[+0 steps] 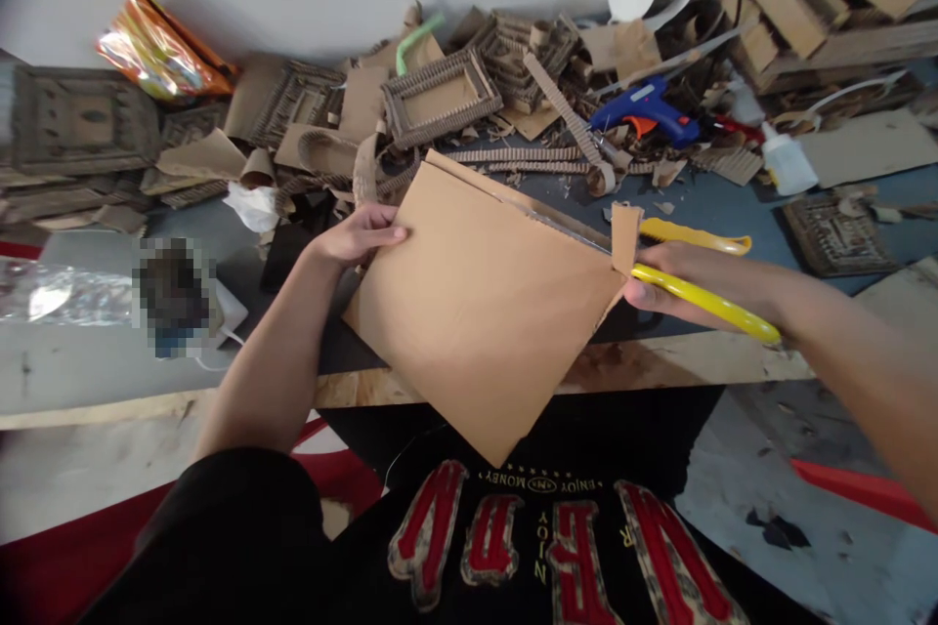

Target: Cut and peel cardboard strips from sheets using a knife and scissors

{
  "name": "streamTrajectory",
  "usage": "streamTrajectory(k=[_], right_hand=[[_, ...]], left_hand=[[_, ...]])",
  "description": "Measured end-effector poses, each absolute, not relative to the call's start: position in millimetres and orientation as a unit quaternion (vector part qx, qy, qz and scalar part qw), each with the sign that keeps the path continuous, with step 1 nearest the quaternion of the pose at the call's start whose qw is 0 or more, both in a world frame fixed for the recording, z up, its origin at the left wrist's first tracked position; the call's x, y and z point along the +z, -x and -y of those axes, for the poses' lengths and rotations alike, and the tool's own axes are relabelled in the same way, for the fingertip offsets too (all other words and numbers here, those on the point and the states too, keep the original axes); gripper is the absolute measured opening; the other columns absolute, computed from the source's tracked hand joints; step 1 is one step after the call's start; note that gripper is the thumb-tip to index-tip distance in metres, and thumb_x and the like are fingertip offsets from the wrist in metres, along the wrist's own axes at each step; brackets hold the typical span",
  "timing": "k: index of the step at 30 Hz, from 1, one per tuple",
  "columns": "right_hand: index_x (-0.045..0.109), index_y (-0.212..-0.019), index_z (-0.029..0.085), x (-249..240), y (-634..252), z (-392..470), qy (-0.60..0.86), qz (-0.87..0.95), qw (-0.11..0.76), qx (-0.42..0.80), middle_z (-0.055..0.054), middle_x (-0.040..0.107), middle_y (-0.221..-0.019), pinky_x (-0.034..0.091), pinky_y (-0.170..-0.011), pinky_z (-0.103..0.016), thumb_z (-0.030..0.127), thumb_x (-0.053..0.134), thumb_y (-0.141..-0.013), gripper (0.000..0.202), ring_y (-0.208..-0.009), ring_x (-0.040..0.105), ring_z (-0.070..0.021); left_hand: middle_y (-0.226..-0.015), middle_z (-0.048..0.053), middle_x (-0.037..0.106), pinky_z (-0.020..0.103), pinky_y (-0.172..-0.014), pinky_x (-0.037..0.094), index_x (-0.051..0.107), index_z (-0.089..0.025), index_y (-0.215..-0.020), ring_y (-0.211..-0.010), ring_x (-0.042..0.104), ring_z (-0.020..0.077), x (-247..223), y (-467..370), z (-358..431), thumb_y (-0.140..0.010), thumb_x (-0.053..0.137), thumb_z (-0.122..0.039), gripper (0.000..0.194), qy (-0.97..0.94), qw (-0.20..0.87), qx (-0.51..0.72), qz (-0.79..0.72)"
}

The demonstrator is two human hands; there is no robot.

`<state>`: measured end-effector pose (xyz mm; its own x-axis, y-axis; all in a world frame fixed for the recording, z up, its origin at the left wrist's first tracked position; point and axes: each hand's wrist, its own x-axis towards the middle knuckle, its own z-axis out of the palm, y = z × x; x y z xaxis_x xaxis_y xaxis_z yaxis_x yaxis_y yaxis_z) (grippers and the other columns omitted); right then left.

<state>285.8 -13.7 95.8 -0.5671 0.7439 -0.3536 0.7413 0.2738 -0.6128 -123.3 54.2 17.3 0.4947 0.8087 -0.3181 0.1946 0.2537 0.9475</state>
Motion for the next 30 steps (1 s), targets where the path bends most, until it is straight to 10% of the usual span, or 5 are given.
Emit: streamTrajectory(k=[10,30], right_hand=[[0.04,-0.047,0.022,80,-290,0,0.458,0.806,-0.076,0.367,-0.001,0.041,-0.042,0.03,-0.054,-0.031,0.093,0.015,-0.074,0.079,-0.046,0.037,-0.0143],[0.037,-0.045,0.022,95,-271,9,0.504,0.781,-0.097,0.356,-0.003,0.048,-0.039,0.036,-0.059,-0.034,0.079,0.018,-0.087,0.073,-0.042,0.046,-0.0146]], left_hand=[[-0.071,0.004,0.072,0.024,-0.051,0.052,0.068,-0.012,-0.079,-0.056,0.067,0.0157,16,126,-55,-0.058,0.086,-0.049,0.045,-0.538,0.659,0.265,-0.453],[-0.071,0.004,0.073,0.022,-0.049,0.051,0.07,-0.013,-0.083,-0.055,0.066,0.015,15,129,-56,-0.058,0.085,-0.049,0.046,-0.529,0.646,0.281,-0.474]])
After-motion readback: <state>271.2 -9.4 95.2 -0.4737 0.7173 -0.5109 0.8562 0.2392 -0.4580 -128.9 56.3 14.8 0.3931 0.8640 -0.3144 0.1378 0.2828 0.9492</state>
